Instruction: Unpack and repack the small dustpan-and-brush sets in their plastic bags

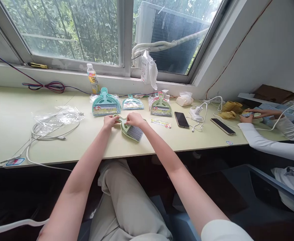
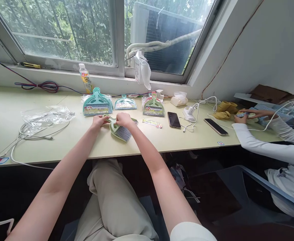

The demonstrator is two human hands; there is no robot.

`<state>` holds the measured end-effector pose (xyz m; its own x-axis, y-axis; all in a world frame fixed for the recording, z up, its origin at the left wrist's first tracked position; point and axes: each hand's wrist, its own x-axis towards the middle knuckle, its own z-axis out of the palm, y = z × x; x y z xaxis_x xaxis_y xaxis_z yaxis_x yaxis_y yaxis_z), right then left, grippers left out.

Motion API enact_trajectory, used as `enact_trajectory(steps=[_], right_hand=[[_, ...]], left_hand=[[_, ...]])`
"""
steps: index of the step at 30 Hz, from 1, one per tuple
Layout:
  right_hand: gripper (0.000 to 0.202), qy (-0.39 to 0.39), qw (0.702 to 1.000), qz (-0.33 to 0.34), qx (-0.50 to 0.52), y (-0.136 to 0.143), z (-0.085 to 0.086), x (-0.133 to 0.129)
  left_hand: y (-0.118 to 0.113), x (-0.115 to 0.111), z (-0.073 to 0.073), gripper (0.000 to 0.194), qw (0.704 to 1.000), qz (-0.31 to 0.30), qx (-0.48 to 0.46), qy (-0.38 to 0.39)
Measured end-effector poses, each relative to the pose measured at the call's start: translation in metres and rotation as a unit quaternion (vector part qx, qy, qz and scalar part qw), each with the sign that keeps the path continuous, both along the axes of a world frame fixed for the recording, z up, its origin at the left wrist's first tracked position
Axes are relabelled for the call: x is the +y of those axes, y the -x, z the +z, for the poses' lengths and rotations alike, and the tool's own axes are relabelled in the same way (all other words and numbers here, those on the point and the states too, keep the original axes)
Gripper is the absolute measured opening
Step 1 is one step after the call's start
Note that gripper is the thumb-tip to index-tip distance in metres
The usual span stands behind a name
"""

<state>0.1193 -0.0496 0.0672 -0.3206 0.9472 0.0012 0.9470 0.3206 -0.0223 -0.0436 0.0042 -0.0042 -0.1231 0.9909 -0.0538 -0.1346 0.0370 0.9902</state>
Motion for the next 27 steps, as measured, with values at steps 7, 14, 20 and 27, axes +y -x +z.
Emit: enact_trajectory(steps=[7,14,20,27], right_hand=[[0.029,-0.041,0.998,-0.013,-0.035,0.016,-0.003,-0.008],[0.025,-0.036,0.998,-0.042,-0.013,0.020,-0.008,0.001],[0.025,-0.024,0.998,-0.061,-0.001,0.015,-0.009,0.007],[0.025,-0.021,0.998,-0.062,-0.002,0.017,-0.011,0.012]], left_hand=[[0.003,-0.001,0.003,0.019,1.000,0.017,-0.022,0.003],[0.008,-0.002,0.003,0.023,1.000,-0.003,-0.018,0.007],[0.007,-0.002,0.003,0.023,0.999,-0.037,-0.033,0.002],[0.006,0.001,-0.004,0.026,1.000,-0.008,-0.019,0.000]])
